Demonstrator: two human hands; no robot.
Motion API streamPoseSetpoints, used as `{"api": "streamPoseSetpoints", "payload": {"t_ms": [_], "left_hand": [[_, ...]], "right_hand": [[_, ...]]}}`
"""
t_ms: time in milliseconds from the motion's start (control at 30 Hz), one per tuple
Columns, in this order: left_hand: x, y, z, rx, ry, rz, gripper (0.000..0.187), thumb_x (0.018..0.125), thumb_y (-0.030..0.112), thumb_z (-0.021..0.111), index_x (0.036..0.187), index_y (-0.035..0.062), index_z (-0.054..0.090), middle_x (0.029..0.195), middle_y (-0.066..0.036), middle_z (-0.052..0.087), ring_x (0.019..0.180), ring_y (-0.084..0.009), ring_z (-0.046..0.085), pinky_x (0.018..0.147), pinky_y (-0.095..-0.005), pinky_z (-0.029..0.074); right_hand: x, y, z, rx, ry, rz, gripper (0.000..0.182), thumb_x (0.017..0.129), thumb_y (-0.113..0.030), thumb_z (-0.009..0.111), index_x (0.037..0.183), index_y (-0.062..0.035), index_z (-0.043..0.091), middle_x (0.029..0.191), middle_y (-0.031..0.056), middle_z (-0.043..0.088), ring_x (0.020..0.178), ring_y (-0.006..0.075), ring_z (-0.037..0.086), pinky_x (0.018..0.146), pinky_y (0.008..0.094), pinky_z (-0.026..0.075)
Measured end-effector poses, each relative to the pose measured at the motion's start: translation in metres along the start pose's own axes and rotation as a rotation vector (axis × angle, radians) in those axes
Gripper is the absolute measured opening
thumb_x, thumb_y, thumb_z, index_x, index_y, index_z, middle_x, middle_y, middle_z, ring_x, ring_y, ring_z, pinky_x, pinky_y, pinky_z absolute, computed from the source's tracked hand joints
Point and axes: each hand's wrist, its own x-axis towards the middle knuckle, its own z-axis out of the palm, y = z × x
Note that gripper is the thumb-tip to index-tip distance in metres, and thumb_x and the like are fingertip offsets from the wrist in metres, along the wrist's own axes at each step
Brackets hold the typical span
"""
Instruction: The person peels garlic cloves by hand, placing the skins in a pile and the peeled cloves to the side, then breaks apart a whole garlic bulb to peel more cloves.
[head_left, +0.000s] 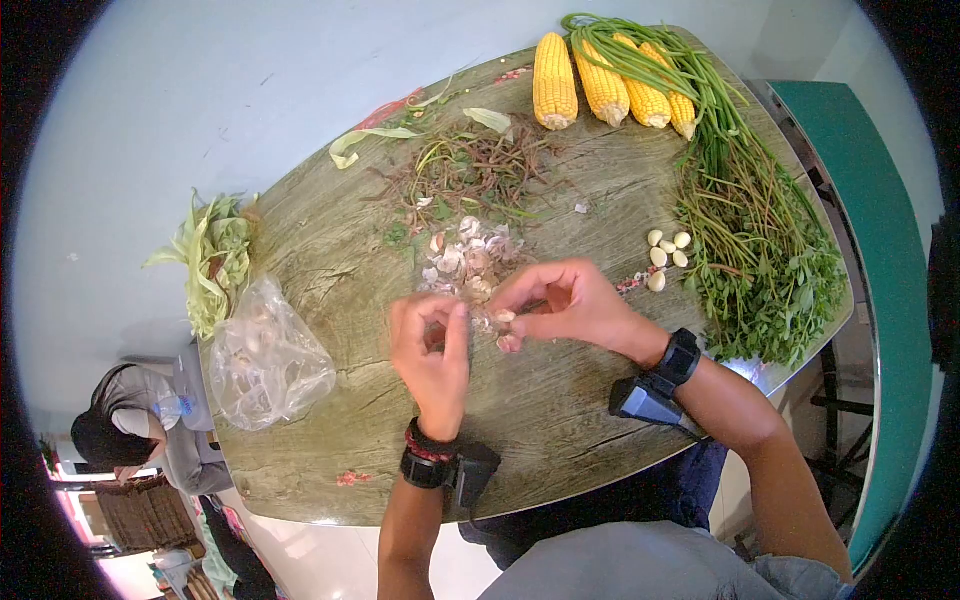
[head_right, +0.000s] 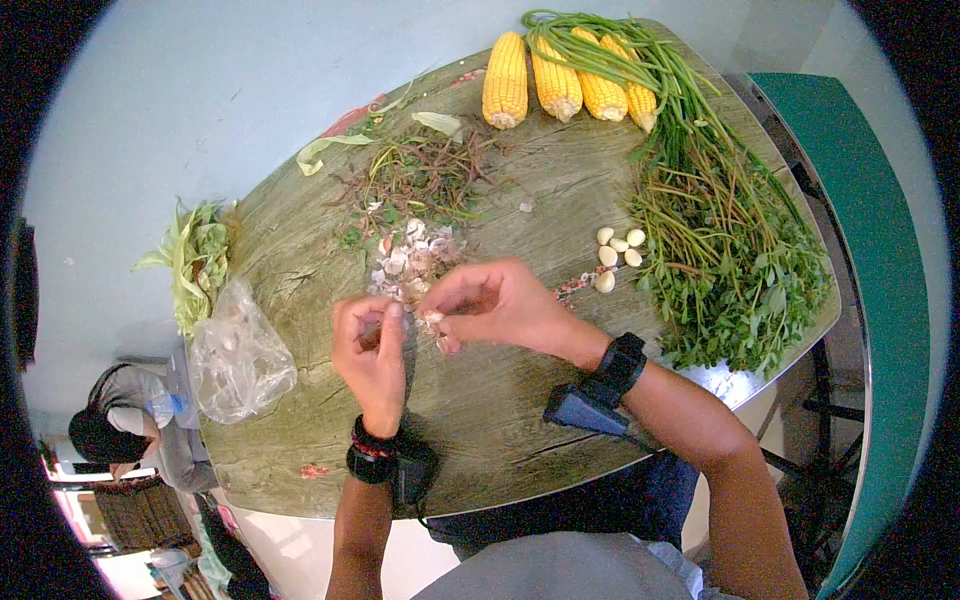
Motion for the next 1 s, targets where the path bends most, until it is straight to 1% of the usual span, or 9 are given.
{"api": "streamPoseSetpoints", "payload": {"t_ms": [67,167,267,367,567,667,767,867,1000], "left_hand": [[0.001,0.006,0.0,0.033,0.006,0.051,0.013,0.079,-0.004,0.067,0.09,0.0022,0.063,0.089,-0.006,0.057,0.073,-0.0121,0.057,0.057,-0.0217,0.045],[0.0,0.011,-0.002,0.014,-0.144,0.208,0.018,0.078,-0.005,0.068,0.095,0.0023,0.065,0.09,-0.007,0.06,0.072,-0.0131,0.059,0.058,-0.0224,0.047],[-0.001,0.013,-0.003,-0.015,-0.19,0.202,0.021,0.078,-0.006,0.068,0.097,0.0022,0.066,0.092,-0.008,0.062,0.074,-0.0129,0.06,0.059,-0.0228,0.048],[0.001,0.011,-0.003,-0.003,-0.203,0.265,0.024,0.077,-0.007,0.069,0.1,0.0022,0.067,0.093,-0.009,0.063,0.075,-0.0134,0.06,0.06,-0.0226,0.048],[0.001,0.007,-0.002,-0.007,-0.193,0.291,0.024,0.075,-0.007,0.07,0.097,0.0023,0.07,0.092,-0.009,0.065,0.077,-0.0151,0.062,0.062,-0.0236,0.05],[-0.001,0.012,-0.003,-0.01,-0.196,0.194,0.018,0.077,-0.006,0.069,0.094,0.001,0.071,0.091,-0.01,0.066,0.079,-0.0158,0.062,0.067,-0.0244,0.05],[-0.001,0.013,-0.003,-0.019,-0.197,0.169,0.017,0.077,-0.006,0.069,0.093,0.0009,0.071,0.091,-0.01,0.066,0.078,-0.015,0.063,0.066,-0.0241,0.05],[-0.001,0.014,-0.003,-0.023,-0.192,0.169,0.018,0.077,-0.006,0.069,0.093,0.001,0.071,0.09,-0.01,0.067,0.077,-0.0144,0.063,0.066,-0.0236,0.051],[0.0,0.007,-0.003,0.021,-0.195,0.282,0.021,0.074,-0.008,0.07,0.093,0.0017,0.07,0.09,-0.01,0.067,0.079,-0.0168,0.065,0.065,-0.0257,0.052]], "right_hand": [[0.001,0.004,-0.001,0.01,-0.002,-0.058,0.024,0.083,0.003,0.066,0.107,0.0011,0.061,0.095,0.0059,0.066,0.086,0.0136,0.063,0.073,0.0296,0.055],[0.001,-0.001,0.004,-0.015,0.04,-0.082,0.028,0.083,0.003,0.066,0.11,0.0005,0.059,0.094,0.0059,0.066,0.081,0.0139,0.064,0.073,0.0298,0.055],[0.002,0.002,0.003,-0.112,0.078,-0.108,0.032,0.083,0.002,0.067,0.113,0.0001,0.057,0.093,0.005,0.066,0.08,0.0133,0.064,0.071,0.0287,0.056],[-0.001,-0.006,0.006,-0.201,0.1,-0.071,0.034,0.081,0.003,0.069,0.112,0.0014,0.058,0.1,0.0058,0.065,0.092,0.0111,0.062,0.077,0.026,0.055],[-0.001,-0.002,0.006,-0.28,0.149,-0.141,0.034,0.08,0.003,0.07,0.112,-0.0001,0.059,0.099,0.0037,0.065,0.092,0.0093,0.062,0.078,0.0251,0.054],[-0.001,-0.003,0.007,-0.286,0.158,-0.121,0.033,0.079,0.003,0.07,0.11,-0.0004,0.06,0.098,0.0032,0.065,0.093,0.0086,0.061,0.078,0.0249,0.054],[-0.001,-0.002,0.008,-0.331,0.155,-0.17,0.029,0.083,0.002,0.066,0.11,-0.0009,0.059,0.093,0.0041,0.065,0.081,0.0103,0.064,0.068,0.026,0.057],[-0.001,-0.002,0.007,-0.391,0.143,-0.178,0.027,0.083,0.002,0.066,0.11,-0.0003,0.059,0.093,0.0042,0.065,0.081,0.0103,0.064,0.069,0.0263,0.057],[-0.001,-0.003,0.009,-0.338,0.164,-0.17,0.026,0.082,0.0,0.068,0.107,-0.0014,0.061,0.095,0.0033,0.065,0.085,0.009,0.063,0.071,0.0252,0.056]]}}
